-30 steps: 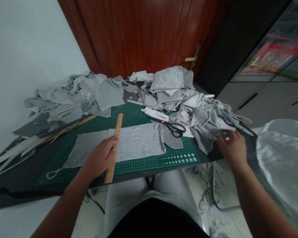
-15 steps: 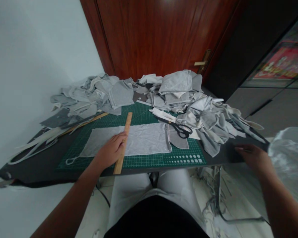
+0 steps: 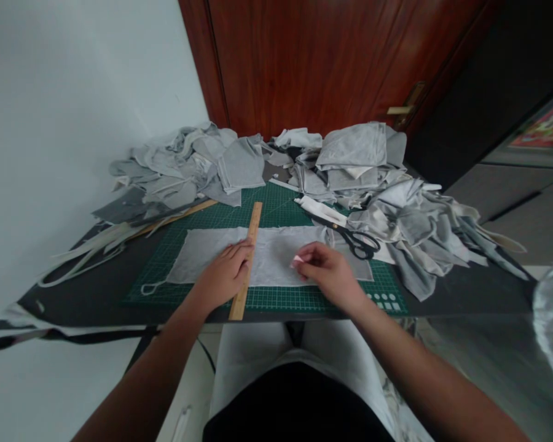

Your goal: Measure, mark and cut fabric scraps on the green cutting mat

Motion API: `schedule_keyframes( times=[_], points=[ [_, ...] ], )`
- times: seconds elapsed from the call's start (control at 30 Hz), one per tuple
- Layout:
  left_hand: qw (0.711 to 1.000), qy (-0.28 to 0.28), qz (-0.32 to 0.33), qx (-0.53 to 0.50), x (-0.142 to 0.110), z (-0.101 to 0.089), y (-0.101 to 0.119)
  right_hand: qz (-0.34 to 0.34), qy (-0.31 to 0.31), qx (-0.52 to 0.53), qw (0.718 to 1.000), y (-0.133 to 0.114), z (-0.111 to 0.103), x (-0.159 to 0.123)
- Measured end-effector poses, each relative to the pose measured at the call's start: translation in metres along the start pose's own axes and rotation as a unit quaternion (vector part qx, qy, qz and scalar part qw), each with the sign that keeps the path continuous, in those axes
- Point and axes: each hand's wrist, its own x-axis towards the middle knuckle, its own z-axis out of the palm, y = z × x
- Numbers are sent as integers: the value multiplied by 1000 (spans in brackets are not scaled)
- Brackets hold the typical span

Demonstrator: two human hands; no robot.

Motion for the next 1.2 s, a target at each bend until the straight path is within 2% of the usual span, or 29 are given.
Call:
schedule_keyframes(
  times=[0.07, 0.13, 0.3, 0.5, 0.67, 0.87, 1.03, 1.2],
  points=[
    [1000, -10, -1, -1, -1, -2, 1, 9, -47, -68, 997, 8, 24, 23],
    [1000, -19, -2, -3, -1, -3, 2, 17, -61, -132, 989, 12, 38, 41],
    [1000, -26, -7, -10, -4, -5, 4, 6, -64, -199, 978, 19, 48, 65],
    [999, -20, -15, -44, -5, -8, 5, -7, -119, -210, 970, 27, 46, 66],
    [998, -55, -28, -23, -3, -14, 5, -24, -178, -197, 964, 28, 42, 63],
    [997, -70, -32, 23, -7, -18, 5, -115, -157, -229, 954, 32, 45, 62],
    [996, -80, -30, 24, -9, -17, 3, -125, -140, -218, 958, 37, 52, 58],
    [995, -95, 0, 24, -10, -27, 4, -189, -137, -272, 934, 34, 56, 53]
  ],
)
